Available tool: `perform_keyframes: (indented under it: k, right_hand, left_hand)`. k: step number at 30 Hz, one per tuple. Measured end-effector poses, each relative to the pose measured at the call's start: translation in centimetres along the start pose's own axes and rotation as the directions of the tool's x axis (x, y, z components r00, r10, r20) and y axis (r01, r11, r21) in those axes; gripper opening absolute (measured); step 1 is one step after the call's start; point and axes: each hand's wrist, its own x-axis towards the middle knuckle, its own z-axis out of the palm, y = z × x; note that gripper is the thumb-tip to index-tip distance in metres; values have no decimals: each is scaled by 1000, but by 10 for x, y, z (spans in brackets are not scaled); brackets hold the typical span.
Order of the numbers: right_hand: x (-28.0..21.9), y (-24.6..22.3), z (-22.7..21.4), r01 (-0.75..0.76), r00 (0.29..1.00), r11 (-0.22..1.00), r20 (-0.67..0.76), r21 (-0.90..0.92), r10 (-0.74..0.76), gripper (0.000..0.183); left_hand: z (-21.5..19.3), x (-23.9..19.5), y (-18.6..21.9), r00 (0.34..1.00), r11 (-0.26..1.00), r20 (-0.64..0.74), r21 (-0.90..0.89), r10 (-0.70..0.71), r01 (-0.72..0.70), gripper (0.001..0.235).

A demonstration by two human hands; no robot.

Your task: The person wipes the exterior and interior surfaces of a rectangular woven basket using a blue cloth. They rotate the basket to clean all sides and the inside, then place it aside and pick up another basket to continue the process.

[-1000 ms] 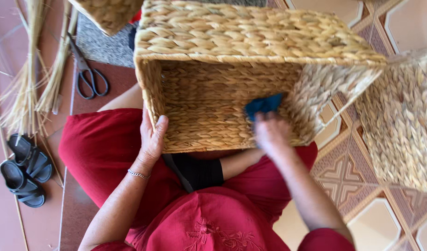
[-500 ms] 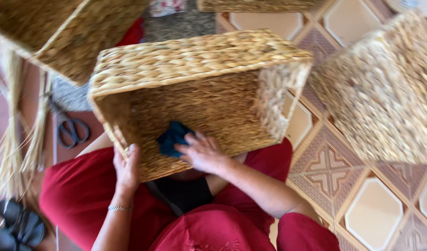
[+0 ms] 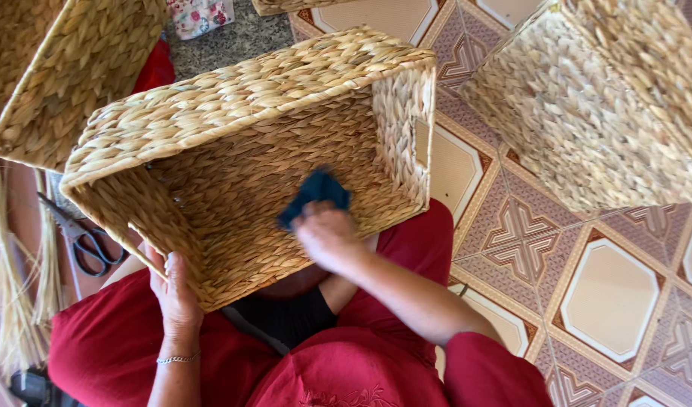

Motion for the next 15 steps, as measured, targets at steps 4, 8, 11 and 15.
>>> perform_keyframes:
  k: [4,8,11,15]
  right_hand:
    - [35,-99,-1,196,967,942,102,273,-231,25]
    - [38,-114,15,335,942,894,-119,297,-314,29]
    - [22,-58,26,315,948,914,-135,256,-289,37]
    - [10,35,13,117,991,989,-73,85,-111,36]
  left_hand:
    - [3,-2,-4,1000,1000,-23,-24,-8,7,67]
    - [-2,1,-7,998,998,-39,-30,-50,49,68]
    - [-6,-4,-11,1000,1000,-4,-9,-7,7,66]
    - [-7,7,-11,1000,1000,5,-6,25,-25,64]
